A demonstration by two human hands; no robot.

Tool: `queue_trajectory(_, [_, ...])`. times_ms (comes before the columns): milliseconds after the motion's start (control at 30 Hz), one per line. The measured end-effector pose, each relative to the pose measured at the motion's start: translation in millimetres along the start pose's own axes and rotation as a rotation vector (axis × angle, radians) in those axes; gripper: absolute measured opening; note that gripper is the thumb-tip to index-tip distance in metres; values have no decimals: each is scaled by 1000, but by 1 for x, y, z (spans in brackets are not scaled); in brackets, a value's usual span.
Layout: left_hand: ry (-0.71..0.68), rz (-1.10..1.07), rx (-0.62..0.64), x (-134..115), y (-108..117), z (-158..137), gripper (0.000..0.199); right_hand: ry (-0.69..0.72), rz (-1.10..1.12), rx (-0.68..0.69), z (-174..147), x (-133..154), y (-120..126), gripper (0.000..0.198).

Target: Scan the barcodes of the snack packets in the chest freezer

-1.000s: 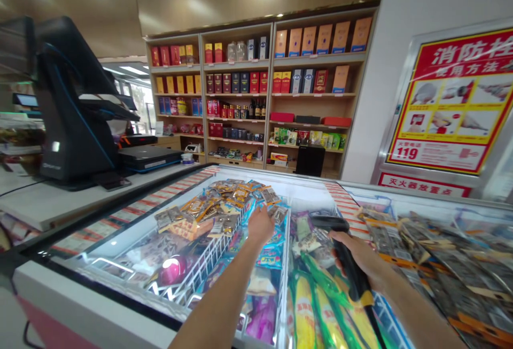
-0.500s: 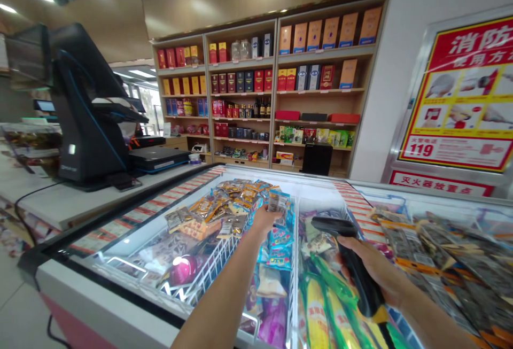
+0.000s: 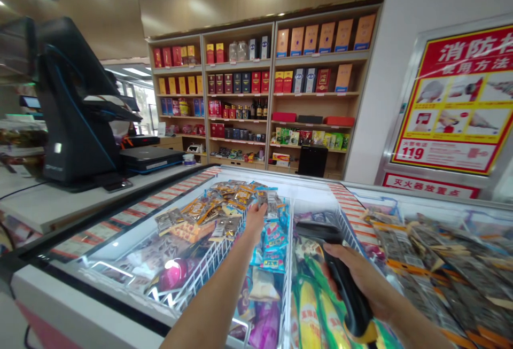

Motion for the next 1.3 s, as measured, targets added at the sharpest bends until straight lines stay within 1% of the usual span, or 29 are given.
queue_trajectory(100, [7, -36, 36, 3, -2, 1, 30, -4, 13, -2, 0, 0, -2, 23])
queue_trajectory(267, [-22, -123, 116, 5, -8, 1, 29, 19, -7, -6, -2, 3, -8, 21])
queue_trajectory(400, [-25, -132, 131, 8, -8, 4, 28, 12, 0, -5, -6, 7, -10, 20])
queue_trajectory(533, [-38, -111, 111, 8, -7, 5, 28, 0, 8, 2, -10, 6, -12, 21])
queue_trajectory(633, [-25, -107, 92, 7, -7, 4, 28, 28, -2, -10, -9, 8, -13, 25])
queue_trajectory(700, [-4, -90, 63, 5, -7, 4, 27, 68, 6, 4, -2, 15, -14, 29])
queue_trajectory(767, [26, -80, 29, 4, -7, 4, 26, 111, 71, 7, 9, 26, -14, 28])
queue_trajectory(867, [71, -95, -4, 3, -5, 6, 27, 191, 224, -45, 30, 44, -9, 20])
queue_trajectory(967, [109, -125, 7, 1, -2, 8, 26, 250, 260, -74, 44, 46, -9, 18])
queue_trajectory(1033, [112, -161, 21, -1, 0, 9, 25, 230, 236, -48, 43, 37, -14, 17])
queue_trajectory(1167, [78, -263, 22, -6, 3, 11, 24, 75, 148, 30, 24, 15, -31, 15])
queue_trajectory(1233, [87, -283, 43, -4, 3, 11, 25, 40, 119, 56, 13, 13, -39, 17])
queue_trajectory(1300, [107, -286, 69, -1, 2, 12, 27, 36, 89, 75, 5, 15, -45, 18])
Point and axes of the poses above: each hand's wrist, its own z-axis towards the middle knuckle, its own y-axis out of the back of the hand, x = y × z, the point moved 5 cm from there along z, towards the middle knuckle, and after that the axes turned 10 degrees about -z, right-handed, at the moved point
